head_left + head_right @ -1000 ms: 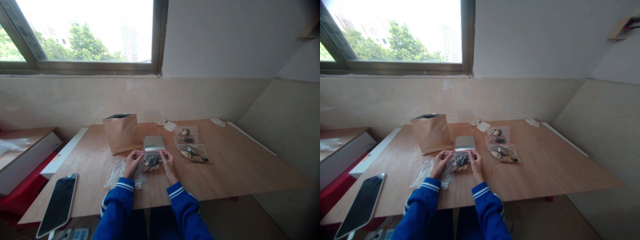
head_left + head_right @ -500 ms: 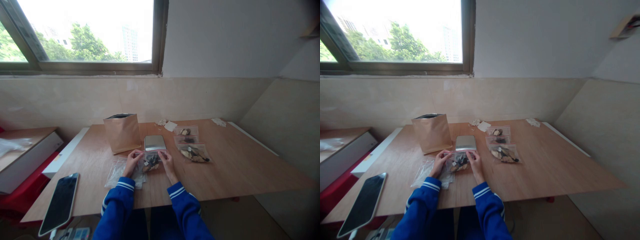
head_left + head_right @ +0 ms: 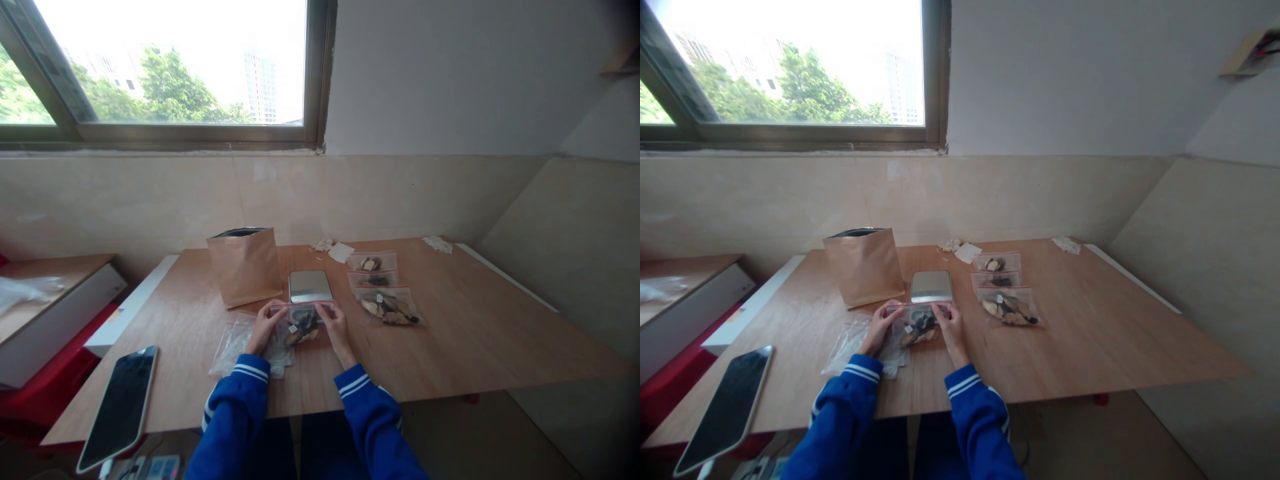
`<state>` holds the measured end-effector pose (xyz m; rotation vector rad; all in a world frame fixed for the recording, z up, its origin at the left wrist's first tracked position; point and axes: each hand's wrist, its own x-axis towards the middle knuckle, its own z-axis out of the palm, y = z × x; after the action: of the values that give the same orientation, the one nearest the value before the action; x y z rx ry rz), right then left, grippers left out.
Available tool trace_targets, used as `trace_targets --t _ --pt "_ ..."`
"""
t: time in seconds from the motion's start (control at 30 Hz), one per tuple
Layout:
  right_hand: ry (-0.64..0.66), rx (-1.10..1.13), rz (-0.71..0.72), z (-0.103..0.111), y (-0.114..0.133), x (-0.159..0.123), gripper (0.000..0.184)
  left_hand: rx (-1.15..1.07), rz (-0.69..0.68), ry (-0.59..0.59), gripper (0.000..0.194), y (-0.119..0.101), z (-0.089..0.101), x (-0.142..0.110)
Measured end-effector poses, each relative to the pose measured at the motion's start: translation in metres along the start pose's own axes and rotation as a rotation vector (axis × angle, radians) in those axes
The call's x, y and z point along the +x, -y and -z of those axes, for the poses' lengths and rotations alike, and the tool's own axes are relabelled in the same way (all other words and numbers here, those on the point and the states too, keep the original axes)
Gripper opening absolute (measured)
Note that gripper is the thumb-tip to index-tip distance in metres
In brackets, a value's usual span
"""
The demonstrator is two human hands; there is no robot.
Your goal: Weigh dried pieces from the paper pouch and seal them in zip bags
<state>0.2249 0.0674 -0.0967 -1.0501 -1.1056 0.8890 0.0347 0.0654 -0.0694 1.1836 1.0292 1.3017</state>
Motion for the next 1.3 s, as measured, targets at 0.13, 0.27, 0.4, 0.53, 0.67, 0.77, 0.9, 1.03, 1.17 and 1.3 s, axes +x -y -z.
trace_targets --t 0.13,0.27,0.4,0.53,0.67,0.77,0.9,1.03,1.17,1.3 --pt "-0.012 -0.018 -0.012 0.0 -0.002 0.0 0.034 0.009 0.021 0.079 0.028 0.0 0.0 0.0" --pt "-0.01 -0.03 0.011 0.0 -0.002 0.0 0.031 -0.012 0.039 0.065 0.028 0.001 0.0 0.0" --pt "-0.009 -0.068 0.079 0.0 0.003 0.0 0.031 -0.034 0.034 0.055 0.027 0.002 0.001 0.0" --pt "-0.027 -0.082 0.098 -0.001 0.006 0.0 0.03 0.007 0.003 0.041 0.024 0.003 0.003 0.001" --pt "-0.021 -0.07 0.089 -0.001 0.005 -0.001 0.03 0.02 0.0 0.031 0.024 0.004 0.004 0.002" --pt "0.005 -0.053 0.065 -0.001 0.006 -0.001 0.03 0.005 0.027 0.055 0.024 0.001 0.002 0.001" --pt "0.047 -0.022 0.048 -0.004 0.011 -0.003 0.029 0.007 0.058 0.1 0.027 -0.003 0.0 -0.002" --pt "0.13 -0.031 0.092 -0.006 0.019 -0.003 0.026 0.006 0.069 0.119 0.028 -0.004 -0.001 -0.003" --pt "0.161 -0.068 0.095 -0.007 0.023 -0.003 0.025 0.03 0.062 0.119 0.028 -0.002 -0.001 -0.002" --pt "0.162 -0.073 0.087 -0.006 0.023 -0.004 0.027 0.044 0.052 0.114 0.031 -0.002 0.0 -0.002"
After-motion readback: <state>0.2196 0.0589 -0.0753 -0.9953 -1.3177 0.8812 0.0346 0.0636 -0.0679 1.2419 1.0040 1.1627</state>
